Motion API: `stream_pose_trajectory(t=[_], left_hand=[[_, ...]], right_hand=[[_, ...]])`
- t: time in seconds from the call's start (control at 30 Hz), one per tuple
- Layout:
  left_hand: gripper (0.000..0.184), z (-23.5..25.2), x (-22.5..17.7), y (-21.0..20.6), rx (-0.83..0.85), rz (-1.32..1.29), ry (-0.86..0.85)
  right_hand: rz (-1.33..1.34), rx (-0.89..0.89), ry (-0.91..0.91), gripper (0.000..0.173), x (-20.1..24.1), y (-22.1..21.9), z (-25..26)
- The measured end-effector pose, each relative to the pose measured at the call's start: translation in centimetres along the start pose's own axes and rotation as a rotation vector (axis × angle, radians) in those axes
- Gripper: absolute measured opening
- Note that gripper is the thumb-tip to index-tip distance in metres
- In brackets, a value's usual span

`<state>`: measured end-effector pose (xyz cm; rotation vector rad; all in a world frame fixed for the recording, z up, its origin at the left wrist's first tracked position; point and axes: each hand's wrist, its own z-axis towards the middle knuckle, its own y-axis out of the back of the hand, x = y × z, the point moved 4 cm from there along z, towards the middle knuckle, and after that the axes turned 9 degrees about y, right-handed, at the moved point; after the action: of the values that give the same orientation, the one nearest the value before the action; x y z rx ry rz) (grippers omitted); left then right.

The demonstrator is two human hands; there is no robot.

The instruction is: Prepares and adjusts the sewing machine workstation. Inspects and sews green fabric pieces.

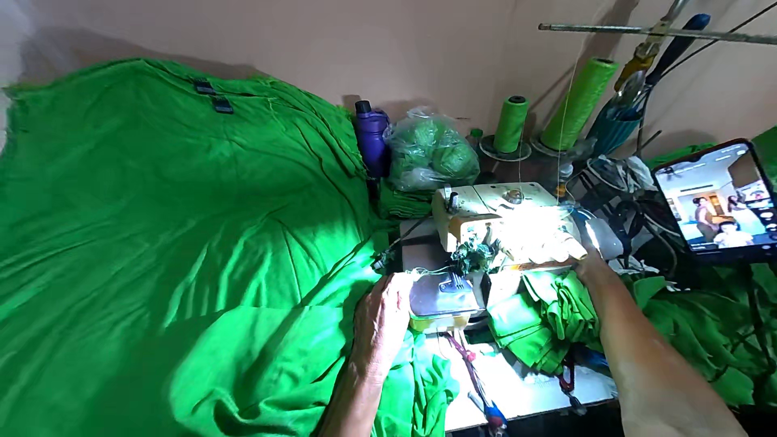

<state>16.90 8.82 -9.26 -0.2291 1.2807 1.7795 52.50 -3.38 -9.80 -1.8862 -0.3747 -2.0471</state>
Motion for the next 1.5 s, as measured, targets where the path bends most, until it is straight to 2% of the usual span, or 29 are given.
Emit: stream_pose_trajectory(t=[0.17, 0.23, 0.33, 0.5, 0.57, 0.67, 0.7, 0.83, 0.97, 1.07, 1.13, 1.2, 1.23, 1.3, 1.4, 1.5], left_hand=[[0.026, 1.1, -0.6, 0.2, -0.099, -0.130, -0.083], [0.029, 2.0, -1.9, -0.3, 0.022, -0.156, -0.069], [0.033, 3.3, -3.7, -2.2, 0.310, -0.152, 0.020], [0.023, 2.8, -5.0, -2.6, 0.411, -0.006, -0.064], [0.025, 1.7, -5.5, -1.8, 0.375, 0.056, -0.118], [0.015, 0.2, -6.3, -1.6, 0.167, 0.256, -0.468], [0.013, 0.1, -6.3, -1.4, 0.134, 0.279, -0.534], [0.013, 0.5, -4.7, 0.8, 0.210, 0.329, -0.538], [0.009, -1.0, -2.6, 4.4, 0.113, 0.370, -0.641], [0.017, -0.2, -1.1, 8.1, 0.008, 0.225, -0.460], [0.022, 1.2, -0.1, 10.6, 0.016, 0.010, -0.191], [0.017, 2.5, 1.3, 12.1, 0.053, -0.345, 0.185], [0.014, 3.0, 2.5, 12.2, 0.028, -0.560, 0.314], [0.029, 3.2, 4.5, 11.9, 0.005, -0.994, 0.509], [0.037, 2.1, 7.1, 11.0, -0.055, -1.269, 0.704], [0.034, 1.5, 6.9, 11.6, -0.095, -1.197, 0.723]], right_hand=[[-0.078, 0.007, -0.032, 0.042, -0.4, 0.1, 0.0], [-0.141, 0.011, -0.033, 0.041, -0.2, 0.2, -0.2], [-0.135, -0.009, -0.051, 0.041, -0.3, 0.0, -0.4], [-0.149, -0.027, -0.068, 0.041, 0.1, 0.0, -0.9], [-0.158, -0.049, -0.076, 0.043, 0.2, 0.1, -1.4], [-0.148, -0.044, -0.059, 0.043, 0.4, -0.2, -1.6], [-0.158, -0.039, -0.044, 0.042, 0.6, -0.2, -1.8], [-0.334, 0.013, -0.036, 0.041, 1.6, -0.1, -2.6], [-0.219, 0.040, 0.003, 0.042, 0.7, -0.1, -1.4], [-0.211, 0.039, 0.024, 0.040, 0.6, 0.1, -1.2], [-0.192, 0.039, 0.011, 0.041, 0.4, 0.1, -1.1], [-0.144, 0.015, -0.009, 0.042, 0.2, 0.0, -0.9], [-0.134, 0.008, -0.016, 0.042, 0.2, 0.0, -0.8], [-0.163, 0.023, 0.000, 0.042, 0.0, 0.2, -0.7], [-0.239, 0.054, 0.019, 0.042, 0.7, 0.1, -1.2], [-0.436, 0.081, 0.000, 0.040, 1.5, -0.1, -1.9]])
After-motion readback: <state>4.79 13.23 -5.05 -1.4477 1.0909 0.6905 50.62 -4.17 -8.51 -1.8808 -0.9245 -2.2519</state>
